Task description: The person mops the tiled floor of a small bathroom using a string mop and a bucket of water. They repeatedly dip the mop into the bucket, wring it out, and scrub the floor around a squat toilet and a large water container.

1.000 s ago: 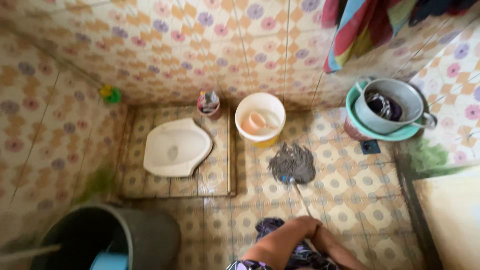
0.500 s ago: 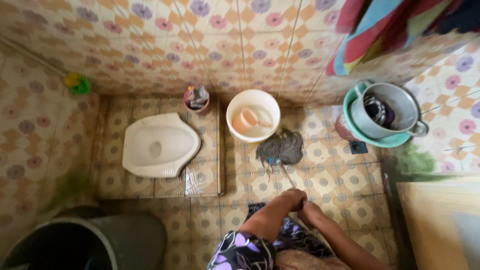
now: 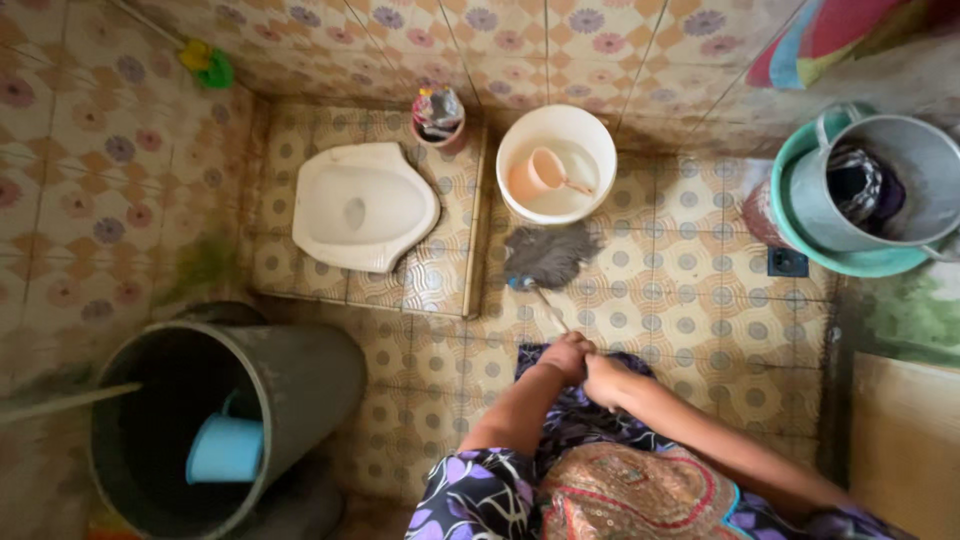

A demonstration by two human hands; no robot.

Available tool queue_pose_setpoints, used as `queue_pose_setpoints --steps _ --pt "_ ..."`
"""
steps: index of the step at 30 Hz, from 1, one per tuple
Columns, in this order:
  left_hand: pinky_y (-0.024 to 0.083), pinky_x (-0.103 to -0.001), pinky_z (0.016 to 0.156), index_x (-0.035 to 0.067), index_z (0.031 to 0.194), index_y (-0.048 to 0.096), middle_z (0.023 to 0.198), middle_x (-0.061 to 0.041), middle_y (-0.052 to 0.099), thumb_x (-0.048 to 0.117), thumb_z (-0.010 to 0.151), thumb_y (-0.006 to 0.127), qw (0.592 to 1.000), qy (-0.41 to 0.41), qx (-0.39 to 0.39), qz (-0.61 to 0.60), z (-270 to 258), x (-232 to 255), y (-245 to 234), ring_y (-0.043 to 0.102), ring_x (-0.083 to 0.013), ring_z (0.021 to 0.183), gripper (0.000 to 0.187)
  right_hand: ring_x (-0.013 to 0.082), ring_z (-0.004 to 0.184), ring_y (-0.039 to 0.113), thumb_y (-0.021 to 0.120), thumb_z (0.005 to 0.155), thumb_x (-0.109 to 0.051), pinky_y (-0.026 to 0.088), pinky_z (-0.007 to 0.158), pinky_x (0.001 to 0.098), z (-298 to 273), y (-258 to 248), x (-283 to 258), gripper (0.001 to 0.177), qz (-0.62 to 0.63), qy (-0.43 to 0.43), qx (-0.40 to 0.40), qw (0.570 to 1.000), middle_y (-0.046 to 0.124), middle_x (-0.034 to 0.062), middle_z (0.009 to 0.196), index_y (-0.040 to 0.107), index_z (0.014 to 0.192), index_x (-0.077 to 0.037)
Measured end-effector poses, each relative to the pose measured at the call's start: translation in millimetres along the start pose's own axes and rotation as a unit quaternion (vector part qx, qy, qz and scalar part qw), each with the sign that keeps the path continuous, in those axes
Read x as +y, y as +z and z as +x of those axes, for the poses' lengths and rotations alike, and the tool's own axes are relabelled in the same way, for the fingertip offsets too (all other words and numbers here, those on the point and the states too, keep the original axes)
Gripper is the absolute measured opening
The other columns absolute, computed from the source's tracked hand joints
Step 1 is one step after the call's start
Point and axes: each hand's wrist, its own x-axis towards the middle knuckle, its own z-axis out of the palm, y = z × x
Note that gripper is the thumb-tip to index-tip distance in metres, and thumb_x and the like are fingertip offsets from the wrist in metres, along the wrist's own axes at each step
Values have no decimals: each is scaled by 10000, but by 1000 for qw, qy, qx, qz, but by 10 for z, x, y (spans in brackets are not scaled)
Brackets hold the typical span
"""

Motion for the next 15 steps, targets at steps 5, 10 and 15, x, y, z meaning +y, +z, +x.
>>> queue_pose_setpoints --steps 5,10,15 --pt "424 -422 1112 175 1139 745 1308 -155 628 276 874 657 999 -26 16 -44 248 355 332 513 -363 1298 297 399 1219 630 459 953 -85 514 1020 473 140 -113 727 530 -132 -90 51 986 611 278 1330 434 1476 -5" --pt "479 -457 1054 133 1081 765 1162 -190 721 399 879 692 998 38 -49 31 999 1267 850 637 -376 1170 342 369 1301 606 396 1040 -175 480 1099 452 -221 -675 1715 500 -155 2 34 987 593 196 1431 446 1538 -192" --pt "388 -491 1092 185 1001 783 1086 -119 745 334 752 758 995 96 2 -34 1424 2072 1152 604 -355 1178 291 269 918 777 542 977 -155 623 822 400 -1125 -1206 2037 623 -84 154 41 984 795 107 1161 477 1552 -385"
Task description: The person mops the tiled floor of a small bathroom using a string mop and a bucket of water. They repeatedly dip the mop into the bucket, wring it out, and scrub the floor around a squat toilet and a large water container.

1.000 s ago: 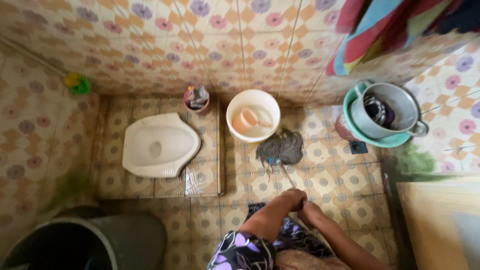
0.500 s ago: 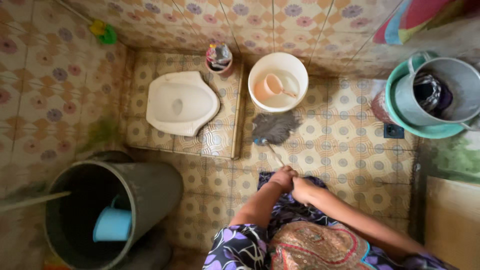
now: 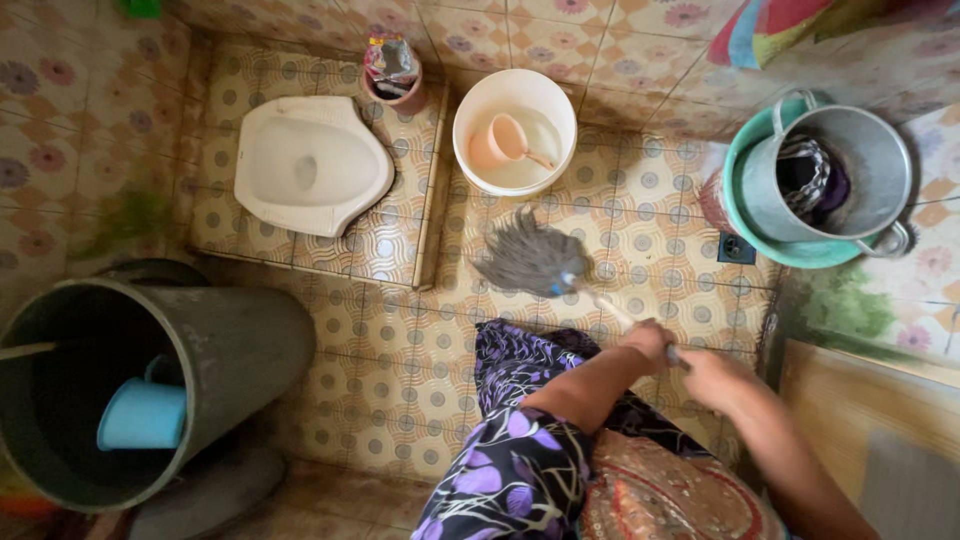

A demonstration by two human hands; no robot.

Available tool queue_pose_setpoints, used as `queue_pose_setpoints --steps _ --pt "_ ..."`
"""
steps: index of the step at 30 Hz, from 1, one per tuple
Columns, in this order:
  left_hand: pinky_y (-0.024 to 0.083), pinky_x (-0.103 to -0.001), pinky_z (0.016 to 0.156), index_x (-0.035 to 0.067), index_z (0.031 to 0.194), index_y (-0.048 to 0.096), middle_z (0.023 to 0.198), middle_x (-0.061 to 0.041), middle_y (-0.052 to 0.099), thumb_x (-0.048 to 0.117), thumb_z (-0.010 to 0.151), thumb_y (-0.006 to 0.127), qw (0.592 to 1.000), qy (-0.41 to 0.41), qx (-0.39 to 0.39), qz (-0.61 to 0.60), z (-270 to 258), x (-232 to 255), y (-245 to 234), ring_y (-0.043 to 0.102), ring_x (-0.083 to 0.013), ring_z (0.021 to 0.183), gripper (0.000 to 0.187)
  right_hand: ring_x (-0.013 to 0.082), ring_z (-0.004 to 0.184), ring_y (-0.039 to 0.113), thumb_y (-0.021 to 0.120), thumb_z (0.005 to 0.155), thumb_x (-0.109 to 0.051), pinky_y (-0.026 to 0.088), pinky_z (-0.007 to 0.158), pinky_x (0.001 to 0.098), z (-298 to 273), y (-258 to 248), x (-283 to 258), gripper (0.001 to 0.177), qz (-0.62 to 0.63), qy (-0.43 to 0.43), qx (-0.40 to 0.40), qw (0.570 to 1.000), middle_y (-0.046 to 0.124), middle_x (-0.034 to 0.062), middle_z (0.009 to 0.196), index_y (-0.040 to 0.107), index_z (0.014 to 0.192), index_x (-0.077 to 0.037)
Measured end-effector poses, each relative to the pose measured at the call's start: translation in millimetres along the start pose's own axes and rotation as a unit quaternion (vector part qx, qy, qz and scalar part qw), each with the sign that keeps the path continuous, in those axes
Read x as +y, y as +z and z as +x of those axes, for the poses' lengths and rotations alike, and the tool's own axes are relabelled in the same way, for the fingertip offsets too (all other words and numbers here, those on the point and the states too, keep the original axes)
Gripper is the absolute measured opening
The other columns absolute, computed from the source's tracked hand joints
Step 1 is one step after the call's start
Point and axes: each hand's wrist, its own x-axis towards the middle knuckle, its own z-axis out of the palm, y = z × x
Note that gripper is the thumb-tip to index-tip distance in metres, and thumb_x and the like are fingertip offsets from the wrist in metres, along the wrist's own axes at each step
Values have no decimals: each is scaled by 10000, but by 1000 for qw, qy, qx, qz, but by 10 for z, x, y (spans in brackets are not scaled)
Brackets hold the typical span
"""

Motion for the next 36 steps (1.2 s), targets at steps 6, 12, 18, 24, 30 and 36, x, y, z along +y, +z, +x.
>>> queue_pose_setpoints --steps 6,12,18,24,30,36 --pt "396 -478 1202 221 1092 771 1187 -52 778 371 864 689 998 26 8 -52 143 -177 -194 676 -265 1190 284 250 813 690 808 828 -264 575 759 364 -518 92 -35 265 220 -212 435 847 711 120 1038 793 1083 -195" --pt "382 -539 1075 257 1119 742 1229 -31 729 438 776 702 999 -30 -13 -28 -293 -417 -460 646 -267 1205 390 266 1108 714 643 892 -73 537 988 376 -104 335 -426 42 285 -492 324 756 751 99 1063 658 867 -44" --pt "430 -537 1037 267 1144 718 1228 -25 746 464 816 654 992 -124 -25 25 -755 -568 -839 689 -218 1187 388 247 1031 735 649 879 -58 554 942 367 111 331 -732 59 287 -535 232 760 779 98 1045 679 838 -29" --pt "395 -580 1065 260 1139 720 1209 -22 749 468 811 660 977 -205 -15 47 -1286 -911 -1087 686 -226 1176 393 240 1005 726 640 887 -73 548 932 354 249 470 -1233 92 299 -578 168 740 768 117 1042 714 900 -19" --pt "338 -625 1074 216 1139 725 1199 -91 723 467 791 704 974 -203 79 56 -1551 -1312 -767 636 -291 1198 430 237 843 688 661 910 -98 556 859 355 372 807 -1444 107 300 -593 96 741 698 100 871 651 860 -4" --pt "535 -439 961 173 1087 755 1129 -128 758 422 770 715 986 -141 91 -2 -1328 -1172 -521 702 -332 1086 406 269 994 726 691 896 -74 556 913 371 396 908 -1122 87 327 -622 236 671 741 149 983 705 924 8"
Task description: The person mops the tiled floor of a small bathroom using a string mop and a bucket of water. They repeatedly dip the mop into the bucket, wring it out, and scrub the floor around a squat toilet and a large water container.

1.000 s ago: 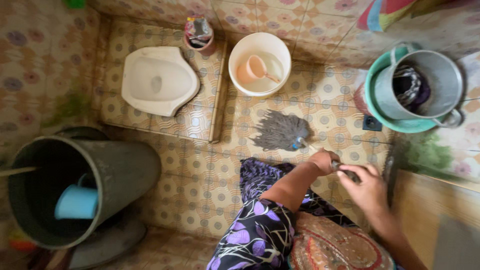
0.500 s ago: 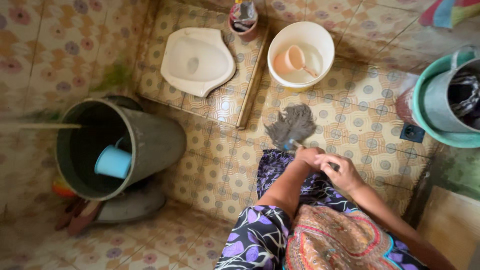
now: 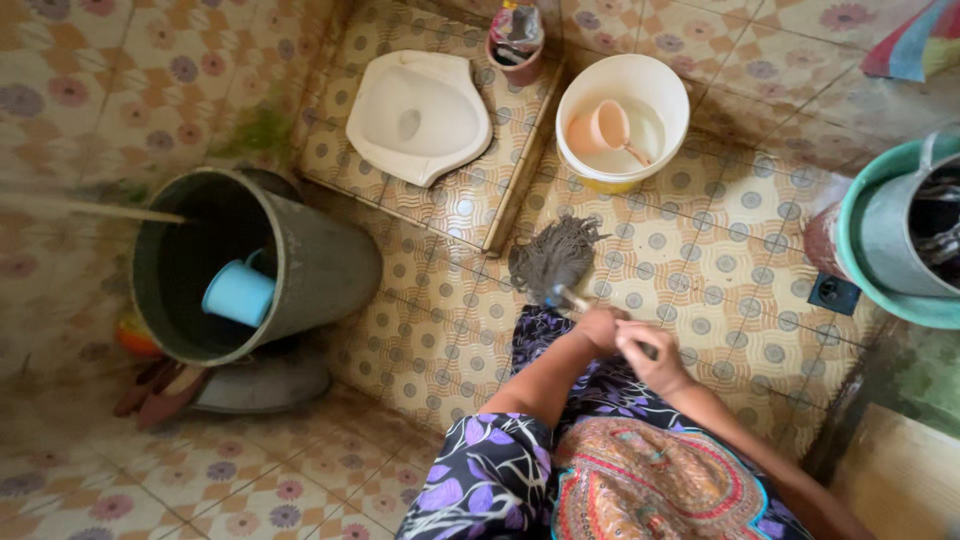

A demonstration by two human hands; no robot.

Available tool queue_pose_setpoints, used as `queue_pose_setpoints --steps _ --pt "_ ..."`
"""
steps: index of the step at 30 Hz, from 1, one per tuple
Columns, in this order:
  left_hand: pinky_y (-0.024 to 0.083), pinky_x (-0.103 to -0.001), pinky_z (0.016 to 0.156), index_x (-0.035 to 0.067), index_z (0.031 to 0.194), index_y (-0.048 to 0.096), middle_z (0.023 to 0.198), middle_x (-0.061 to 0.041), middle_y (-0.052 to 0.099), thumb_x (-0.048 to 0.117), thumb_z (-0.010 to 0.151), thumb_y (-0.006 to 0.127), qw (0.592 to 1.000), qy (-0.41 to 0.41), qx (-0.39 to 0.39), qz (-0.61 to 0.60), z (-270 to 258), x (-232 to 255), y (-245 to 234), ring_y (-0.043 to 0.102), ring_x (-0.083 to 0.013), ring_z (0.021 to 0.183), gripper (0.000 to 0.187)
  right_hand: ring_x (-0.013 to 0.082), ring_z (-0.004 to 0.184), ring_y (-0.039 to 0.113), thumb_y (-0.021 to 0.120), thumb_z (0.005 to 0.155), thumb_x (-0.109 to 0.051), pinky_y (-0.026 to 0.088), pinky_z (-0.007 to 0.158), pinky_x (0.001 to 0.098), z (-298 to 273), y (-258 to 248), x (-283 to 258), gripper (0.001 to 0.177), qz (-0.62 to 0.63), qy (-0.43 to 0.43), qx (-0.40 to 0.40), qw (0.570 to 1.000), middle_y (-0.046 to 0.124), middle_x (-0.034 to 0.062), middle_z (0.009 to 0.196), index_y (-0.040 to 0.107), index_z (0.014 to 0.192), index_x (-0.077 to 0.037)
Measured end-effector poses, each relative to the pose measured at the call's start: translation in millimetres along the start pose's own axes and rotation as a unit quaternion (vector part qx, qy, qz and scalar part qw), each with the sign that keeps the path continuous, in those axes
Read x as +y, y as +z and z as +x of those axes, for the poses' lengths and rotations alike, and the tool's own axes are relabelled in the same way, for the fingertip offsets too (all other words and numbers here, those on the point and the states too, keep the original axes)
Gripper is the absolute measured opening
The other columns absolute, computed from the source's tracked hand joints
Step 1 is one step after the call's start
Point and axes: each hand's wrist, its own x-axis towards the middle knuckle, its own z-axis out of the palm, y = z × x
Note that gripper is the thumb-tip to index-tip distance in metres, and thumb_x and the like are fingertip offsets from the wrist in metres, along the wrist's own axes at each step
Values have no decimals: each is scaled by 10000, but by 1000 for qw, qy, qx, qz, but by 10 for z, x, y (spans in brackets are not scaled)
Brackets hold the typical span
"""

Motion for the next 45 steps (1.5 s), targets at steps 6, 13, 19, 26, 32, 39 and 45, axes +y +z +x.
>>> queue_pose_setpoints --steps 6,13,19,26,32,39,45 --pt "575 -451 833 164 1079 723 1023 -155 758 443 788 693 989 125 45 -66 105 470 -340 711 -384 959 404 248 852 703 640 874 -20 564 820 373 150 -390 -646 69 34 59 27 997 740 138 932 687 898 25" --pt "574 -488 721 224 1001 717 905 -130 758 451 811 669 983 129 127 -22 -438 732 -1687 707 -388 838 300 205 748 619 539 924 -7 576 911 414 799 -218 -1744 140 110 -42 -11 993 599 83 766 530 784 2" --pt "569 -496 740 223 955 718 867 -101 766 462 783 695 981 109 154 54 -1063 528 -2597 723 -363 828 296 203 782 625 507 979 -36 586 992 422 1143 342 -2382 189 82 -113 -26 990 578 74 768 521 793 -8" --pt "571 -492 750 188 997 732 952 -130 765 441 820 681 974 61 219 -10 -1076 -828 -2609 727 -363 881 313 246 1026 680 519 977 -16 534 981 448 1621 1268 -1784 195 63 -77 -147 984 706 116 919 584 794 5" --pt "563 -506 769 182 1016 728 944 -156 761 407 845 661 978 76 192 -11 -969 -1435 -2385 723 -384 884 291 243 965 683 510 1012 -42 514 1014 471 1679 1711 -1528 216 7 -29 -131 991 689 84 951 634 841 0" --pt "567 -509 758 187 1060 704 911 -155 760 303 842 659 959 72 266 -61 -1059 -1627 -2633 724 -382 865 251 238 990 716 477 1050 -51 525 1120 472 1981 2078 -1750 285 21 -55 -103 993 651 80 854 596 795 -5" --pt "567 -507 755 164 1165 642 940 -170 756 289 847 665 951 63 291 -81 -969 -1693 -2809 721 -392 885 342 231 907 687 489 999 -83 548 945 426 2371 2045 -1791 261 5 -73 -137 988 691 111 882 597 781 12"
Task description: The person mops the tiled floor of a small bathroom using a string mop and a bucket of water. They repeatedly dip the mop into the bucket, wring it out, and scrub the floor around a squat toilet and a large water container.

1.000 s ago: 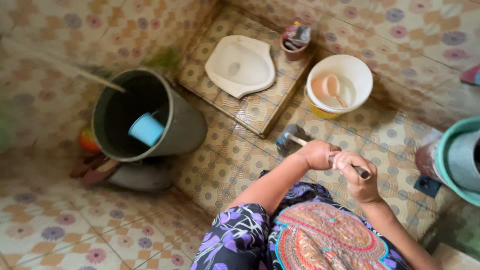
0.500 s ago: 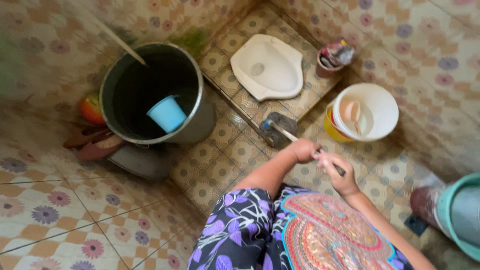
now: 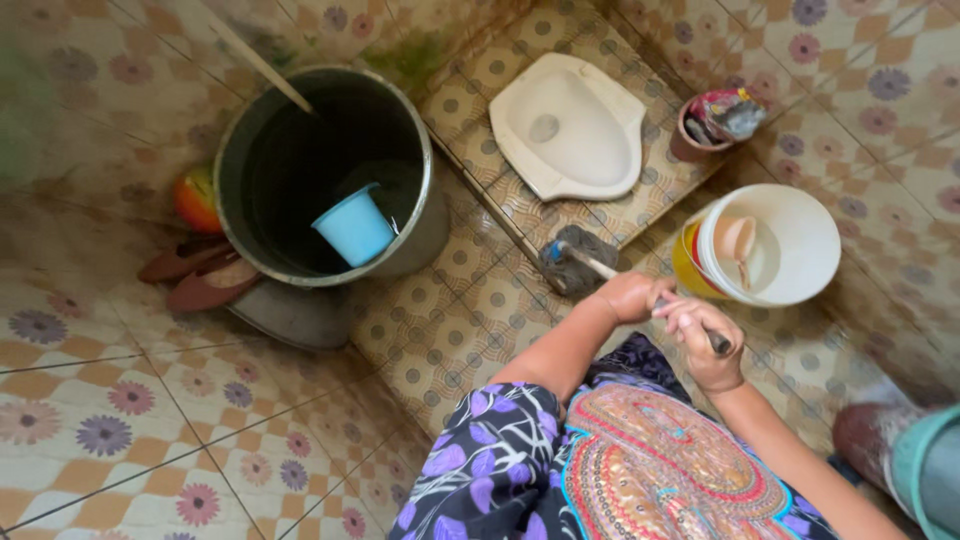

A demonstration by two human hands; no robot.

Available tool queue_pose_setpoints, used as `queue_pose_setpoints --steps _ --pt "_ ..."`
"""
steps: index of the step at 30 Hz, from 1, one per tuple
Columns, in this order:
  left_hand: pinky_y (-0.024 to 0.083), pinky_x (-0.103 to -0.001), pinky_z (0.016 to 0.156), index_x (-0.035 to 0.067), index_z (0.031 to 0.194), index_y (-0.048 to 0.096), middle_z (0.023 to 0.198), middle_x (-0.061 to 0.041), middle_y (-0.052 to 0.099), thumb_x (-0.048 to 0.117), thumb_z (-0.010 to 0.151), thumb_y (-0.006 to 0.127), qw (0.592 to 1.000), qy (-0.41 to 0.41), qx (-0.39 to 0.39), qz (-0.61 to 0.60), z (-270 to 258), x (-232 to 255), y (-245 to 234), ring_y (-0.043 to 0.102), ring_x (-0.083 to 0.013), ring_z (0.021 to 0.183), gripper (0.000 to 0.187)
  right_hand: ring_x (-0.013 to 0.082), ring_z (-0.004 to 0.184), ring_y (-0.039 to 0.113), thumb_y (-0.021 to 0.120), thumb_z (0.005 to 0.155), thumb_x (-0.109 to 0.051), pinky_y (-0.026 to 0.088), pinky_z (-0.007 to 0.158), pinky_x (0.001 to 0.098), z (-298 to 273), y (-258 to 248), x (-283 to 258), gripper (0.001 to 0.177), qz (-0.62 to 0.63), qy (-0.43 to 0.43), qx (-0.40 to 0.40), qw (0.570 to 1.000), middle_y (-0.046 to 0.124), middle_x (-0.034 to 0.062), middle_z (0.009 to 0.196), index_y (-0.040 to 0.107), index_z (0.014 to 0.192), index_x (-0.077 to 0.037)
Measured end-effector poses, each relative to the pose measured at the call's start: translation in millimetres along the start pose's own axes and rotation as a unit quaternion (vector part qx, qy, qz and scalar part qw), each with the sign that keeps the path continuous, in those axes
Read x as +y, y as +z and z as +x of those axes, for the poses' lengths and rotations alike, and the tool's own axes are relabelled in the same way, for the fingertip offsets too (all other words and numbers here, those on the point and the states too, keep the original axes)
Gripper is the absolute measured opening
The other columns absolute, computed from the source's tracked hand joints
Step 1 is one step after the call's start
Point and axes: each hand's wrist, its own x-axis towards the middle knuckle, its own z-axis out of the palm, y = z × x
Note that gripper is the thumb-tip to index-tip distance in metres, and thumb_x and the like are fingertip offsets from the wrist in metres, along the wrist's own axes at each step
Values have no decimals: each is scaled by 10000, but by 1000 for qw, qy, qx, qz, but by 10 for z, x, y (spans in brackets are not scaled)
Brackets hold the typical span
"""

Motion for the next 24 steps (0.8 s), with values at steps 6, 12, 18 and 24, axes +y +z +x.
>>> queue_pose_setpoints --steps 6,12,18,24 --pt "571 -498 812 176 1136 685 979 -181 758 354 866 679 999 -28 -13 20 410 -162 -2 723 -397 920 323 210 815 648 528 1015 -113 574 918 380 429 -274 300 256 101 -57 -41 992 633 98 799 561 797 17" --pt "567 -467 860 138 1163 688 1076 -185 739 417 764 755 990 -103 60 -78 774 -214 -237 703 -388 999 491 197 763 618 532 1012 -107 534 785 332 1053 -497 571 296 141 1 -74 987 616 82 754 560 737 -4" --pt "569 -456 888 153 1111 708 1072 -150 751 348 817 715 990 -126 38 -56 788 -398 -55 712 -368 1023 353 192 670 614 565 940 -61 524 667 319 1151 -618 564 217 63 5 -108 992 642 90 737 590 741 21" --pt "575 -462 864 185 1087 712 1064 -135 759 305 858 667 994 -95 10 -50 1011 -964 -130 719 -367 1006 262 208 737 627 571 957 -44 527 740 335 1630 -429 465 205 109 38 -86 990 645 103 777 584 767 31"
